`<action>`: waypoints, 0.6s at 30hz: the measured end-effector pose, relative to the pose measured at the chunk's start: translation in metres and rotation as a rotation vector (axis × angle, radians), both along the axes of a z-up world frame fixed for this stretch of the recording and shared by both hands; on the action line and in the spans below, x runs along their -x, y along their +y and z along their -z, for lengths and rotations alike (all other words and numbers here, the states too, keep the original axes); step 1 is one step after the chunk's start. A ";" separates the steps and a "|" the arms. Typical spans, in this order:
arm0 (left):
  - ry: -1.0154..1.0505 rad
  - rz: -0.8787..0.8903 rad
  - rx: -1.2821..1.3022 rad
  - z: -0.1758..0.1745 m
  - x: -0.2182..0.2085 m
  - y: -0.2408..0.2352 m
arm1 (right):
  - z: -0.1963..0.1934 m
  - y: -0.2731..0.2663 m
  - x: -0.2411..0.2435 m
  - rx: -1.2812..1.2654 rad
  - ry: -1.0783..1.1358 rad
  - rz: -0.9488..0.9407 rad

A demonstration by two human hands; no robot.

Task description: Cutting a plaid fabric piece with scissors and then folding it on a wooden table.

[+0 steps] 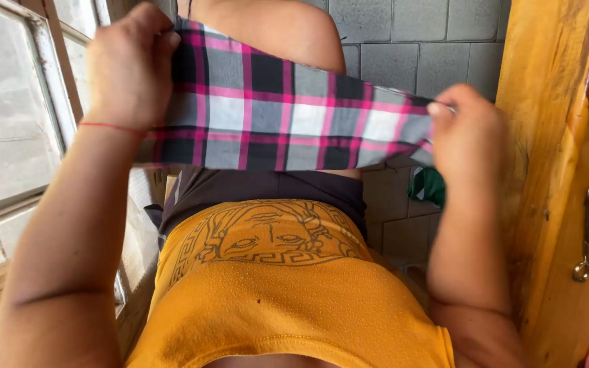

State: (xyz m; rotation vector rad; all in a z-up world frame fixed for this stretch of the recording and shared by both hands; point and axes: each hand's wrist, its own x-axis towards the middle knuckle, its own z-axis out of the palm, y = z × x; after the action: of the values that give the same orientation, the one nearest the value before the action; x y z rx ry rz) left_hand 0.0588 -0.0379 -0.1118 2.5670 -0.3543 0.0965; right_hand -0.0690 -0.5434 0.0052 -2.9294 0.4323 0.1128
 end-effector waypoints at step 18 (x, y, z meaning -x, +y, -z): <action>0.838 0.168 0.963 0.086 -0.020 0.000 | 0.132 0.005 -0.048 -0.178 -0.126 -0.086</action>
State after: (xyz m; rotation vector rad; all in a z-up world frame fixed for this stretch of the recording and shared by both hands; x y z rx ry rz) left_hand 0.0785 -0.0381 -0.1982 1.4358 -0.1286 -0.6814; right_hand -0.0208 -0.5387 -0.1265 -2.7604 0.2627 -0.0209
